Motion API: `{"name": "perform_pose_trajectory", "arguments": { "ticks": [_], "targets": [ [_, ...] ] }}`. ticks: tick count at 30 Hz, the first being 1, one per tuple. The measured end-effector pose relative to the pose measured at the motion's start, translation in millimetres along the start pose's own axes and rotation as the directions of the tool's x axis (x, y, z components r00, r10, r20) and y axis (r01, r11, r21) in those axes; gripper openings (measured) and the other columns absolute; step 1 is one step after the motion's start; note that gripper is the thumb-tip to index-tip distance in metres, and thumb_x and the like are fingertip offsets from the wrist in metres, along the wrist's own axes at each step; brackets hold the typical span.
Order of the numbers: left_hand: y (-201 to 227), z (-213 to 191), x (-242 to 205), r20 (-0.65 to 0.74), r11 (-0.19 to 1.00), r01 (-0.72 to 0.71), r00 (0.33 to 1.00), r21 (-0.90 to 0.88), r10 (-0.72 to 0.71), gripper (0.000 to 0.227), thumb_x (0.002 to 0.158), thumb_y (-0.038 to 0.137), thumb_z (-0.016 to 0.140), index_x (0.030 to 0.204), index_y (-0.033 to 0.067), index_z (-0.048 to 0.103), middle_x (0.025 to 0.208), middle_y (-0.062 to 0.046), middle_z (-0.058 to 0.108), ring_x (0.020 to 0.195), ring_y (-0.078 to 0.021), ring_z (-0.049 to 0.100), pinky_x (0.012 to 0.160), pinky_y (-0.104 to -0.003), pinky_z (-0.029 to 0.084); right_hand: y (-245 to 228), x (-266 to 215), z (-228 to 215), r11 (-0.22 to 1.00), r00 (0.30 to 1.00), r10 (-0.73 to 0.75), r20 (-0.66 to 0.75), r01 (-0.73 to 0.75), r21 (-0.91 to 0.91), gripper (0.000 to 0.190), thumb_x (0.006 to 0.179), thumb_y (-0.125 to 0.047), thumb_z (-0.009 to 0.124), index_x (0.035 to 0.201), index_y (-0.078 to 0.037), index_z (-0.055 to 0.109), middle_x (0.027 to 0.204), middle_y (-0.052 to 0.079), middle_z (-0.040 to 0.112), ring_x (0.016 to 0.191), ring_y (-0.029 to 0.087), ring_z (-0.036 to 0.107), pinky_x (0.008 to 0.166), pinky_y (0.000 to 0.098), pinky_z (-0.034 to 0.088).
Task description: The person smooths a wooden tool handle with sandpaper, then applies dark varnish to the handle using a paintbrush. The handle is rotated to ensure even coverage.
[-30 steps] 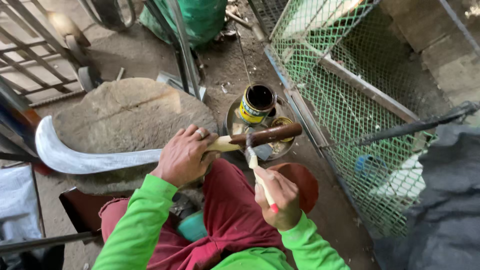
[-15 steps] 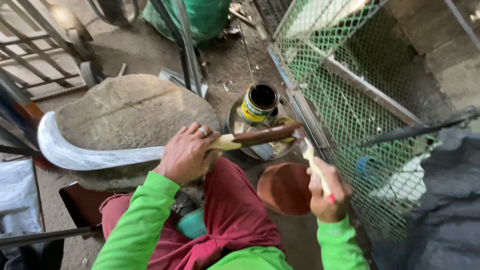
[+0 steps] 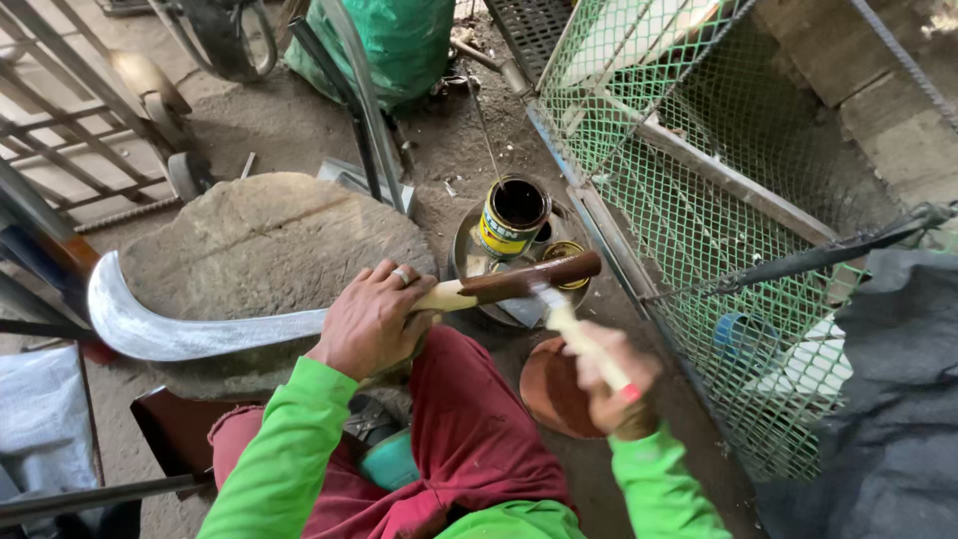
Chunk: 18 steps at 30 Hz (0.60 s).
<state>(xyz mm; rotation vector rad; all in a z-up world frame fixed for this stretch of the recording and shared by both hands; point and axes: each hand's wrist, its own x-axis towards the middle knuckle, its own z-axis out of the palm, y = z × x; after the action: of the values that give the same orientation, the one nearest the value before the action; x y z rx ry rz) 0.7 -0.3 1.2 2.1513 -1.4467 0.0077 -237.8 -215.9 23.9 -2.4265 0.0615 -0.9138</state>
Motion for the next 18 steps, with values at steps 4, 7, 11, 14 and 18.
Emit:
{"name": "perform_pose_trajectory", "arguments": {
  "ticks": [4, 7, 11, 14, 18],
  "targets": [
    [-0.2, -0.3, 3.9, -0.024, 1.0, -0.018, 1.0, 0.013, 0.019, 0.046, 0.081, 0.035, 0.073, 0.118, 0.0075, 0.071, 0.107, -0.006, 0.068, 0.106, -0.0269, 0.059, 0.09, -0.04, 0.045, 9.6, -5.0, -22.7, 0.969, 0.978, 0.192, -0.079, -0.202, -0.145, 0.023, 0.101, -0.008, 0.057, 0.119, 0.002, 0.066, 0.093, 0.013, 0.074, 0.086, 0.028, 0.076, 0.075, 0.0379, 0.06],
    [0.8, 0.5, 0.2, -0.001, 1.0, 0.019, 1.0, 0.006, -0.019, 0.044, 0.081, 0.035, 0.074, 0.117, 0.009, 0.072, 0.105, -0.006, 0.068, 0.106, -0.0266, 0.059, 0.089, -0.041, 0.046, -7.0, -4.7, -17.3, 0.947, 0.972, 0.212, -0.101, -0.23, -0.224, 0.026, 0.097, -0.007, 0.058, 0.12, 0.003, 0.067, 0.091, 0.014, 0.073, 0.084, 0.029, 0.075, 0.073, 0.039, 0.059],
    [2.3, 1.7, -0.2, 0.03, 0.999, 0.022, 0.999, 0.031, -0.023, 0.046, 0.08, 0.035, 0.074, 0.118, 0.0098, 0.072, 0.103, -0.006, 0.068, 0.105, -0.027, 0.059, 0.088, -0.042, 0.046, -37.6, 3.3, 23.2, 0.991, 1.0, 0.018, -0.014, -0.02, -0.133, 0.025, 0.093, -0.007, 0.063, 0.115, 0.003, 0.066, 0.098, 0.019, 0.071, 0.089, 0.035, 0.073, 0.078, 0.0421, 0.059],
    [-0.4, -1.5, 5.8, -0.02, 1.0, 0.002, 1.0, 0.002, -0.002, 0.044, 0.08, 0.035, 0.074, 0.116, 0.0103, 0.072, 0.105, -0.006, 0.068, 0.106, -0.0277, 0.059, 0.087, -0.042, 0.046, -49.2, 14.0, 37.9, 0.999, 1.0, 0.018, 0.013, -0.018, -0.03, 0.023, 0.094, -0.004, 0.064, 0.116, 0.003, 0.066, 0.099, 0.019, 0.072, 0.091, 0.035, 0.074, 0.079, 0.0409, 0.059],
    [0.8, 2.3, 0.6, 0.025, 1.0, 0.029, 0.999, -0.003, -0.029, 0.043, 0.082, 0.035, 0.074, 0.118, 0.0111, 0.072, 0.104, -0.006, 0.067, 0.105, -0.027, 0.059, 0.087, -0.042, 0.046, -58.5, 9.2, 28.8, 0.996, 0.997, 0.001, 0.073, -0.007, 0.084, 0.024, 0.094, -0.002, 0.062, 0.116, 0.004, 0.065, 0.1, 0.019, 0.073, 0.09, 0.034, 0.075, 0.079, 0.0389, 0.06]
  ]
}}
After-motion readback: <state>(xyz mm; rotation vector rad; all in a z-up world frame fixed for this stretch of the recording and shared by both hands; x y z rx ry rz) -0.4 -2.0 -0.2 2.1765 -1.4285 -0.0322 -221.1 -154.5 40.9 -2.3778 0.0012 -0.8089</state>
